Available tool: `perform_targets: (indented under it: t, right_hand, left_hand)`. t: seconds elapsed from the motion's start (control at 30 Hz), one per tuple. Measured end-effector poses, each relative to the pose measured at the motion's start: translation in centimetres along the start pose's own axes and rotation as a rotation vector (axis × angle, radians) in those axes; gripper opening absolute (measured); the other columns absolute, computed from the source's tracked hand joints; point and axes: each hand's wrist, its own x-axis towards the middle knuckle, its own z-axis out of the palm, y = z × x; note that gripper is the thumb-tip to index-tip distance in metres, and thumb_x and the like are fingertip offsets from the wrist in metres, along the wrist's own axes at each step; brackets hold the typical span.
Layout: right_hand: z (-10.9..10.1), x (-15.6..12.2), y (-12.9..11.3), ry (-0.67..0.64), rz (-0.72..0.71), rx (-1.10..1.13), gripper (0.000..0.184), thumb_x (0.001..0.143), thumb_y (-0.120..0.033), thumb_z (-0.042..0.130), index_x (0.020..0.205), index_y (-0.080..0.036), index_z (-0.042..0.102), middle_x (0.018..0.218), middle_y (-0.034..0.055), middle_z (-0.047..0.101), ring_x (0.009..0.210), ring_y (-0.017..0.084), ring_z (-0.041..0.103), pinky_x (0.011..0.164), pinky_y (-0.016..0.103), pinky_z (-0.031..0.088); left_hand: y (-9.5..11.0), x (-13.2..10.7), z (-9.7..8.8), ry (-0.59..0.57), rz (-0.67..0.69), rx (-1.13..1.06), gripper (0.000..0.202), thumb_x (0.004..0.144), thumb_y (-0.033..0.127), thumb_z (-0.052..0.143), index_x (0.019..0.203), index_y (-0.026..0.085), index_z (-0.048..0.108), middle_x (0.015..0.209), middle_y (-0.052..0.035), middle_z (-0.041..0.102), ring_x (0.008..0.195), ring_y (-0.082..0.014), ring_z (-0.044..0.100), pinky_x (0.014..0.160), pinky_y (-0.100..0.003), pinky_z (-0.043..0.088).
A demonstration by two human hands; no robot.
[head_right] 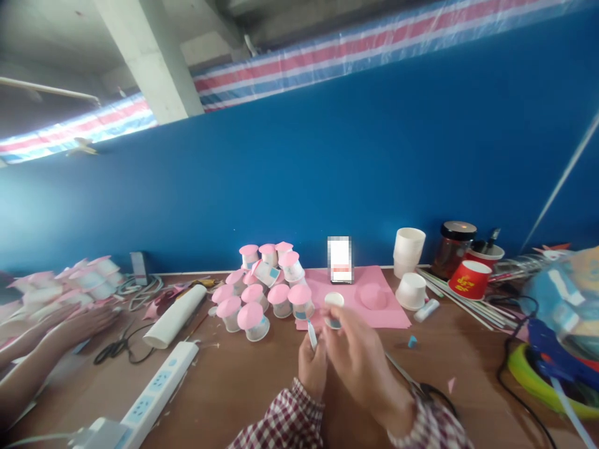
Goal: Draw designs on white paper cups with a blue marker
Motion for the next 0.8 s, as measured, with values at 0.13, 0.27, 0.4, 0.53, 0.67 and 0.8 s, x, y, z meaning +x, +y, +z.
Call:
perform_targets:
  t: [0.13,0.27,0.4,0.53,0.67,0.8]
  right_hand:
    - [0.0,9.5,-0.3,-0.054,0.057,0.083,0.032,0.091,-0.031,0.043,0.12,-0.019,0.049,0.104,0.0074,0.066,0.089,0.017,0.064,0.069,0.027,0.054]
    - [3.7,17.3,0.9,-0.188,-0.043,-0.088,0.036,0.088,-0.028,0.048,0.121,-0.015,0.047,0.103,0.0078,0.066,0.09,0.018,0.063,0.077,0.029,0.049]
    - [8.7,21.8,1.8,-0.336,-0.173,-0.442,0.041,0.088,-0.034,0.048,0.124,-0.015,0.046,0.109,0.0094,0.064,0.098,0.023,0.059,0.078,0.031,0.046]
    - [12.6,24.2,1.7,-0.388,-0.265,-0.505,0.04,0.086,-0.03,0.05,0.122,-0.014,0.047,0.11,0.0121,0.063,0.102,0.026,0.056,0.08,0.034,0.044]
    - [16.1,26.2,0.4,-0.464,-0.431,-0.538,0.044,0.083,-0.032,0.054,0.124,-0.016,0.047,0.112,0.0108,0.061,0.105,0.026,0.052,0.081,0.033,0.043]
    - [19.9,27.5,-1.5,-0.574,-0.612,-0.577,0.05,0.072,-0.034,0.068,0.118,-0.02,0.053,0.111,0.0078,0.062,0.102,0.025,0.052,0.079,0.032,0.043]
  left_hand:
    - [0.3,0.1,0.1,0.04,-0.035,-0.006,0.042,0.078,0.057,0.051,0.08,0.015,0.055,0.052,0.0066,0.034,0.046,-0.0072,0.031,0.045,-0.021,0.026]
    - [0.4,0.2,0.1,0.074,-0.052,-0.016,0.045,0.076,0.06,0.05,0.076,0.015,0.053,0.053,0.0057,0.036,0.048,-0.0073,0.031,0.046,-0.021,0.027]
    - [0.8,0.2,0.1,0.093,-0.066,-0.01,0.046,0.075,0.063,0.048,0.072,0.017,0.05,0.051,0.0057,0.034,0.046,-0.0078,0.031,0.045,-0.022,0.028]
    - [0.8,0.1,0.2,0.11,-0.065,0.0,0.047,0.075,0.064,0.046,0.068,0.018,0.048,0.052,0.0043,0.037,0.046,-0.0082,0.033,0.046,-0.023,0.032]
    - [0.0,0.3,0.2,0.183,-0.079,0.014,0.047,0.075,0.066,0.045,0.066,0.02,0.049,0.049,0.0038,0.036,0.044,-0.0091,0.032,0.045,-0.026,0.034]
    - [-0.4,0.4,-0.1,0.126,-0.07,0.066,0.033,0.078,0.057,0.051,0.079,0.025,0.061,0.057,-0.004,0.053,0.06,-0.019,0.054,0.054,-0.032,0.046]
